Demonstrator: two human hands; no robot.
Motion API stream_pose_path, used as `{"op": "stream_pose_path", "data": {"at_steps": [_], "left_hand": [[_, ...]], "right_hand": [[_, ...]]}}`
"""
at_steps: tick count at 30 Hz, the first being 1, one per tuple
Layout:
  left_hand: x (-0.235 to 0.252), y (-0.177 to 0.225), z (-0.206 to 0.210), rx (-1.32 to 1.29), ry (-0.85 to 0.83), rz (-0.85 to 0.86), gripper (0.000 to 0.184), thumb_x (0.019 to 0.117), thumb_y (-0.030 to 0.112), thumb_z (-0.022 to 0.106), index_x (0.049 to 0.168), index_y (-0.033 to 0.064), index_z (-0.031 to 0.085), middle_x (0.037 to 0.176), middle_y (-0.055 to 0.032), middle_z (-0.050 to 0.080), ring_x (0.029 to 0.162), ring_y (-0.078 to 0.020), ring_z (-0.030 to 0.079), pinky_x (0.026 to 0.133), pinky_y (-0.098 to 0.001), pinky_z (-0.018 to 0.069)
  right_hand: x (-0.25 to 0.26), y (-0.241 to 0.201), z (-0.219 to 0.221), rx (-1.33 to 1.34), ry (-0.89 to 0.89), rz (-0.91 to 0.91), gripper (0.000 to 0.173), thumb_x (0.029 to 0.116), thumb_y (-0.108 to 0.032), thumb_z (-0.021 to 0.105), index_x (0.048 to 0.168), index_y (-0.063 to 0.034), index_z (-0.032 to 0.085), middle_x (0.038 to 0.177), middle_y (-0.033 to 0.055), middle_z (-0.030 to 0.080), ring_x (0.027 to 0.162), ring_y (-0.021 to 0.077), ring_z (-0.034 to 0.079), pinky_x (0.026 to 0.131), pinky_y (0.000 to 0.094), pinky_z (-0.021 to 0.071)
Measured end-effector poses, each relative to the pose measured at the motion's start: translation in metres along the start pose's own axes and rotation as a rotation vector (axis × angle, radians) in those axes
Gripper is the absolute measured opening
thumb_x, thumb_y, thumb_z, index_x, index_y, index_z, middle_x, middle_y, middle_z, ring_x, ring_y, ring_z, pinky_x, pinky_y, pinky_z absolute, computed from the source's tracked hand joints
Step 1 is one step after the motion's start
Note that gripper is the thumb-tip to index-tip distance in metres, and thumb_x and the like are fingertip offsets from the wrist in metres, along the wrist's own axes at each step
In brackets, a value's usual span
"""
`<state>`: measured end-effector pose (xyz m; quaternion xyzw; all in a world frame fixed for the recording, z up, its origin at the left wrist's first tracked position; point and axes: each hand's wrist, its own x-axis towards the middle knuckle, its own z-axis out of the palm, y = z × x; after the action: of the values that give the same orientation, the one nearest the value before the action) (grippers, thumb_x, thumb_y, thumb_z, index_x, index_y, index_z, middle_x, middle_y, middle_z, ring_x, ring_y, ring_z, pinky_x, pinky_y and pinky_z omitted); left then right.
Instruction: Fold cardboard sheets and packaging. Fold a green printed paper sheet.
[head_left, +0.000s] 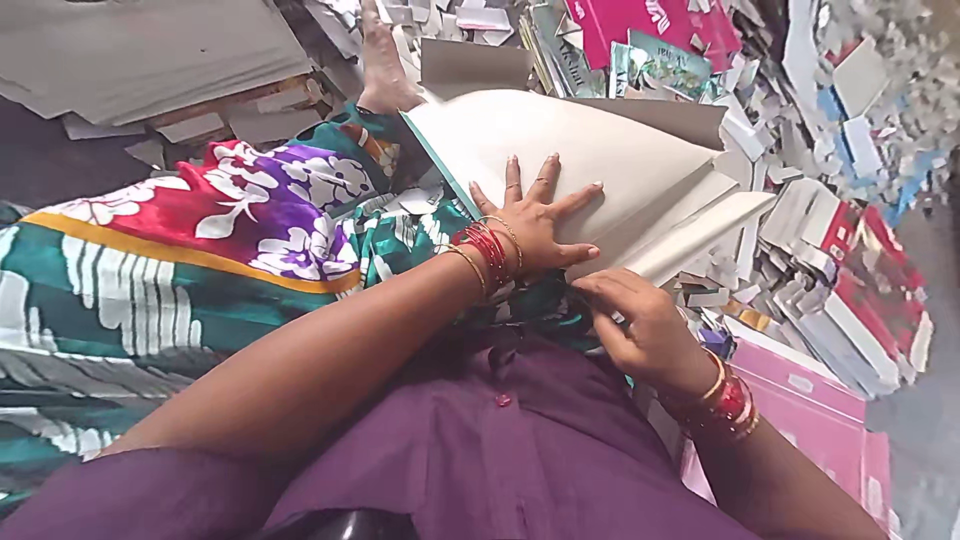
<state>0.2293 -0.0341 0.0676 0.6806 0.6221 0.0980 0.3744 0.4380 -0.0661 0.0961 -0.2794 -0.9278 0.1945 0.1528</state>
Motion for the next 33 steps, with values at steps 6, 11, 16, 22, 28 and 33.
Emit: {"op": "stream_pose_path", "data": {"at_steps": [6, 11, 16, 22, 28, 33], "left_hand": [[-0.001, 0.002, -0.002, 0.006, -0.012, -0.022, 0.088, 0.0836, 0.077, 0.061, 0.157, 0.0584, 0.018, 0.173, -0.0032, -0.006, 0.154, -0.0493, -0.013, 0.100, -0.0900, -0.0020], [-0.001, 0.002, -0.002, -0.002, -0.012, -0.018, 0.085, 0.0862, 0.070, 0.064, 0.157, 0.0580, 0.019, 0.173, -0.0029, -0.007, 0.153, -0.0495, -0.014, 0.099, -0.0899, -0.0023], [0.000, 0.001, -0.004, -0.010, -0.001, -0.021, 0.084, 0.0873, 0.069, 0.064, 0.157, 0.0580, 0.018, 0.173, -0.0028, -0.006, 0.153, -0.0498, -0.014, 0.099, -0.0903, -0.0022], [0.008, 0.003, -0.007, 0.026, 0.023, -0.030, 0.082, 0.0886, 0.072, 0.059, 0.157, 0.0580, 0.017, 0.173, -0.0042, -0.006, 0.153, -0.0504, -0.013, 0.099, -0.0905, -0.0018], [0.031, -0.003, -0.024, 0.013, 0.056, -0.049, 0.081, 0.0897, 0.070, 0.059, 0.157, 0.0590, 0.016, 0.173, -0.0041, -0.008, 0.153, -0.0506, -0.014, 0.097, -0.0912, -0.0032], [0.035, -0.007, -0.021, 0.001, 0.051, -0.042, 0.081, 0.0883, 0.077, 0.055, 0.158, 0.0575, 0.017, 0.173, -0.0042, -0.007, 0.153, -0.0503, -0.014, 0.097, -0.0911, -0.0036]], "right_hand": [[0.009, 0.005, -0.013, 0.051, -0.145, -0.028, 0.029, 0.0832, -0.001, 0.055, 0.106, -0.0012, 0.072, 0.119, 0.0163, 0.066, 0.105, 0.0215, 0.068, 0.086, 0.0330, 0.0590], [0.014, 0.012, 0.002, -0.017, -0.058, -0.174, 0.026, 0.0816, 0.009, 0.061, 0.095, -0.0053, 0.078, 0.128, 0.0231, 0.060, 0.082, 0.0219, 0.067, 0.066, 0.0335, 0.0578], [0.007, 0.014, 0.001, -0.298, 0.046, -0.337, 0.023, 0.0951, 0.002, 0.058, 0.103, -0.0056, 0.078, 0.127, 0.0176, 0.070, 0.118, 0.0289, 0.067, 0.092, 0.0416, 0.0545], [0.019, 0.032, -0.008, -0.334, -0.011, -0.357, 0.031, 0.0927, 0.001, 0.057, 0.113, -0.0115, 0.077, 0.116, 0.0147, 0.073, 0.106, 0.0323, 0.069, 0.080, 0.0455, 0.0544], [0.051, 0.049, -0.019, -0.363, -0.050, -0.377, 0.028, 0.0939, 0.000, 0.060, 0.114, -0.0083, 0.078, 0.127, 0.0187, 0.070, 0.099, 0.0344, 0.072, 0.075, 0.0460, 0.0573], [0.051, 0.054, -0.017, -0.438, 0.070, -0.514, 0.018, 0.0943, 0.000, 0.059, 0.094, 0.0003, 0.077, 0.105, 0.0152, 0.077, 0.097, 0.0294, 0.074, 0.078, 0.0390, 0.0597]]}}
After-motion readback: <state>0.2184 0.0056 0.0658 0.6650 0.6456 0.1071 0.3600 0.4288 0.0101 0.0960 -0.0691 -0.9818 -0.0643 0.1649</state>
